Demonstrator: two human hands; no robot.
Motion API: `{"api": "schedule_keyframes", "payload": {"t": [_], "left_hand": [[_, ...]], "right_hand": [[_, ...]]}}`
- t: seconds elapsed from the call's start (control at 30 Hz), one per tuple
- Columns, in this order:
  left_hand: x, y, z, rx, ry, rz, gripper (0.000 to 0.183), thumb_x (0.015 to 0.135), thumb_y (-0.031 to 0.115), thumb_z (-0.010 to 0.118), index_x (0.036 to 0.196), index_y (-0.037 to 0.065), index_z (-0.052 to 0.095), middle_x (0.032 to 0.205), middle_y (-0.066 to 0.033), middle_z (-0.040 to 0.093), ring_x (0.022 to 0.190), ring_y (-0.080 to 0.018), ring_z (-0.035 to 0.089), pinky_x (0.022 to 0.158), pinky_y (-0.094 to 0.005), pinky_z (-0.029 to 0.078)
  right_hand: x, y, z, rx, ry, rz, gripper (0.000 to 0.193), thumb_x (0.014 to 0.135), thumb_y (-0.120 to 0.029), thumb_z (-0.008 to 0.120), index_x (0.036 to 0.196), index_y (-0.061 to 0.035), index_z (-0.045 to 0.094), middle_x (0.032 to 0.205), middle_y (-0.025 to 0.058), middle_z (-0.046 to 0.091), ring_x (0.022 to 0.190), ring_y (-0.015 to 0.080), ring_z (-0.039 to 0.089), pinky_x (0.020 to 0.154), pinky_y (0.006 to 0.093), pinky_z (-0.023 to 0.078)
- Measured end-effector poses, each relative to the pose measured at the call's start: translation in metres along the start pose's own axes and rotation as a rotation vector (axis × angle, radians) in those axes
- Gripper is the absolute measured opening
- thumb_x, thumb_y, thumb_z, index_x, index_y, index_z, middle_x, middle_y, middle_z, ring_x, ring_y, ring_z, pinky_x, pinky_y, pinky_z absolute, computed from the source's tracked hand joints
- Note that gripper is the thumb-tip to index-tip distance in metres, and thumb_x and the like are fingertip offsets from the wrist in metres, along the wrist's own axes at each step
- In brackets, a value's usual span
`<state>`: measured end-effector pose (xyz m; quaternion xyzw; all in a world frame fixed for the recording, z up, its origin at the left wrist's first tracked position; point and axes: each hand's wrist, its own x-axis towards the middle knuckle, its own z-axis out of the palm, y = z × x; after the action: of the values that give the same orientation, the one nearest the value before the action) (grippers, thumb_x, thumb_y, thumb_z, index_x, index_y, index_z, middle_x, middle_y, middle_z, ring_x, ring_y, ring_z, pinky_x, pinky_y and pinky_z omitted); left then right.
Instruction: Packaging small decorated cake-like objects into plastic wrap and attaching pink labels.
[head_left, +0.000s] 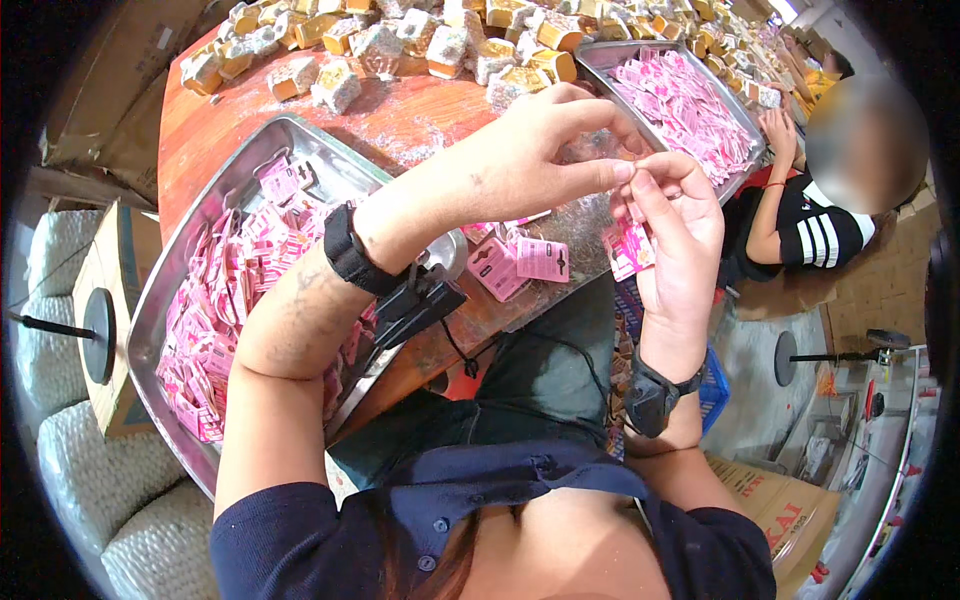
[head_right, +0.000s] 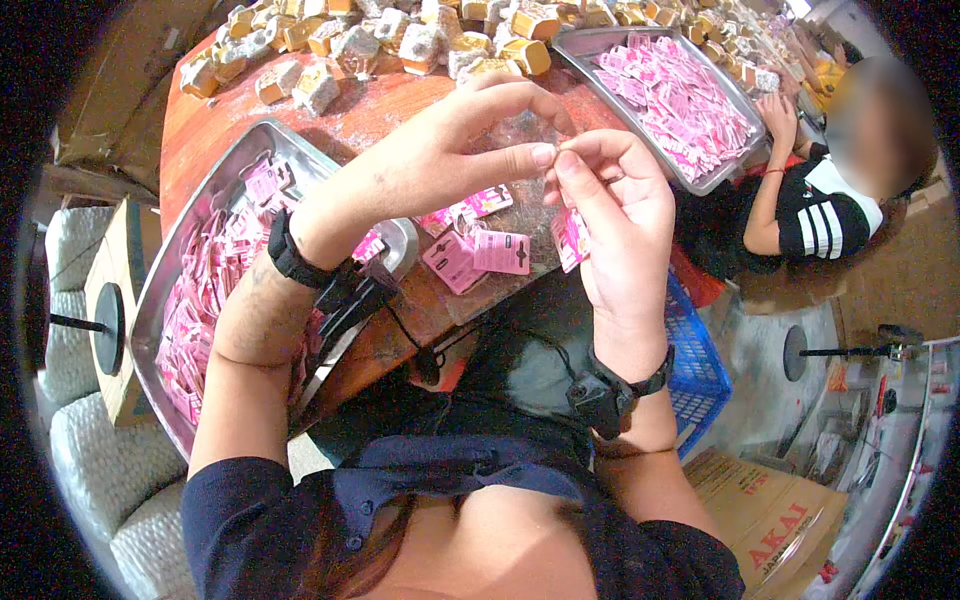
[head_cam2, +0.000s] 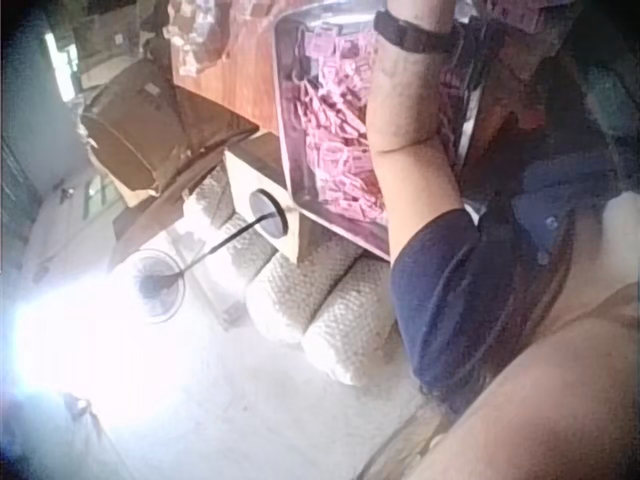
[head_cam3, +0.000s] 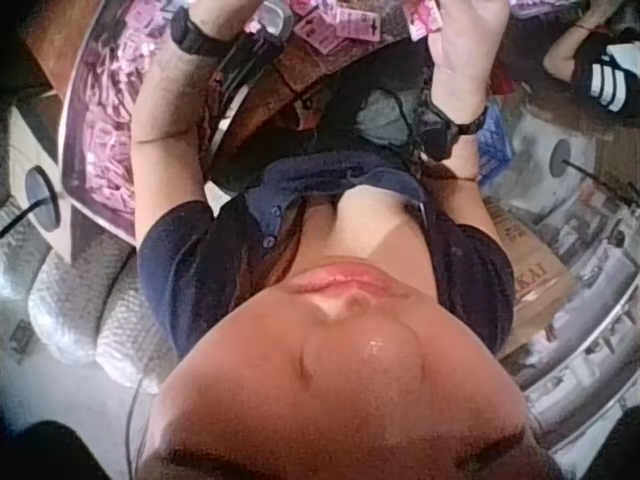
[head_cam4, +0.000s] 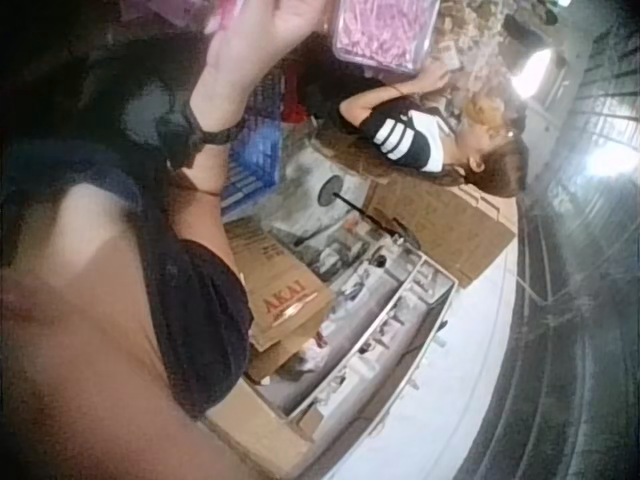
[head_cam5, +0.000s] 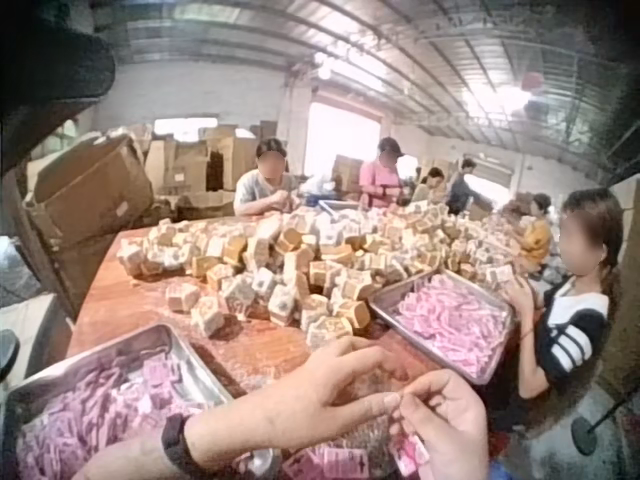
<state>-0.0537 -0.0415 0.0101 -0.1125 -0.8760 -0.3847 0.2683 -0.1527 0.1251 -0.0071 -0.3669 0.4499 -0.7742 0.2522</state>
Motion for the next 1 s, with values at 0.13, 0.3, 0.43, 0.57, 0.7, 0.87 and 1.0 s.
{"api": "schedule_keyframes", "payload": {"t": [0.13,0.3,0.43,0.57,0.7,0.87,1.0], "left_hand": [[0.000,0.002,0.001,-0.046,-0.008,-0.061,0.037,0.094,0.029,0.067,0.121,0.006,0.059,0.116,-0.0128,0.057,0.118,-0.0242,0.052,0.100,-0.0370,0.041],[0.000,-0.003,0.000,-0.267,-0.075,-0.190,0.034,0.093,0.027,0.068,0.116,0.005,0.059,0.111,-0.0074,0.057,0.114,-0.0178,0.051,0.097,-0.0334,0.042],[0.002,0.005,0.000,-0.077,-0.003,-0.120,0.028,0.091,0.023,0.069,0.111,0.006,0.059,0.107,-0.0051,0.056,0.108,-0.0159,0.051,0.093,-0.0303,0.042],[-0.001,0.002,0.008,0.023,0.067,-0.106,0.027,0.090,0.023,0.070,0.109,0.007,0.060,0.106,-0.0068,0.055,0.109,-0.0191,0.052,0.094,-0.0320,0.043],[-0.002,-0.001,0.012,0.272,0.154,0.001,0.028,0.087,0.023,0.072,0.107,0.008,0.061,0.110,-0.0115,0.055,0.112,-0.0281,0.052,0.098,-0.0371,0.042],[-0.003,-0.004,0.015,0.345,0.183,0.053,0.029,0.084,0.022,0.074,0.106,0.008,0.062,0.113,-0.0137,0.054,0.113,-0.0323,0.051,0.099,-0.0402,0.042],[-0.003,-0.004,0.014,0.307,0.155,0.048,0.030,0.085,0.024,0.074,0.107,0.007,0.062,0.113,-0.0137,0.053,0.113,-0.0315,0.051,0.099,-0.0402,0.042]], "right_hand": [[-0.002,-0.002,-0.003,-0.067,-0.004,-0.009,0.010,0.093,0.001,0.061,0.103,-0.0006,0.060,0.088,0.0039,0.064,0.079,0.0097,0.060,0.074,0.0229,0.049],[-0.001,-0.001,-0.002,-0.113,-0.012,-0.076,0.013,0.093,0.001,0.060,0.106,-0.0008,0.059,0.090,0.0038,0.064,0.080,0.0094,0.061,0.075,0.0232,0.050],[-0.002,-0.005,0.001,-0.138,0.013,-0.092,0.017,0.093,0.000,0.059,0.110,0.0004,0.058,0.092,0.0044,0.065,0.081,0.0096,0.061,0.076,0.0235,0.051],[0.000,-0.002,0.001,-0.180,0.080,-0.012,0.020,0.094,-0.001,0.060,0.114,0.0024,0.059,0.094,0.0054,0.067,0.082,0.0104,0.062,0.077,0.0235,0.051],[0.000,-0.001,-0.004,-0.257,0.060,0.046,0.021,0.094,0.000,0.059,0.114,0.0049,0.062,0.097,0.0074,0.069,0.085,0.0111,0.064,0.078,0.0243,0.052],[0.000,0.000,-0.007,-0.325,0.043,0.103,0.021,0.094,0.001,0.059,0.114,0.0054,0.065,0.099,0.0077,0.070,0.087,0.0109,0.065,0.078,0.0247,0.053],[0.000,0.006,-0.013,-0.512,0.060,-0.019,0.018,0.091,0.002,0.063,0.108,0.0036,0.067,0.096,0.0064,0.070,0.084,0.0109,0.065,0.075,0.0240,0.052]]}}
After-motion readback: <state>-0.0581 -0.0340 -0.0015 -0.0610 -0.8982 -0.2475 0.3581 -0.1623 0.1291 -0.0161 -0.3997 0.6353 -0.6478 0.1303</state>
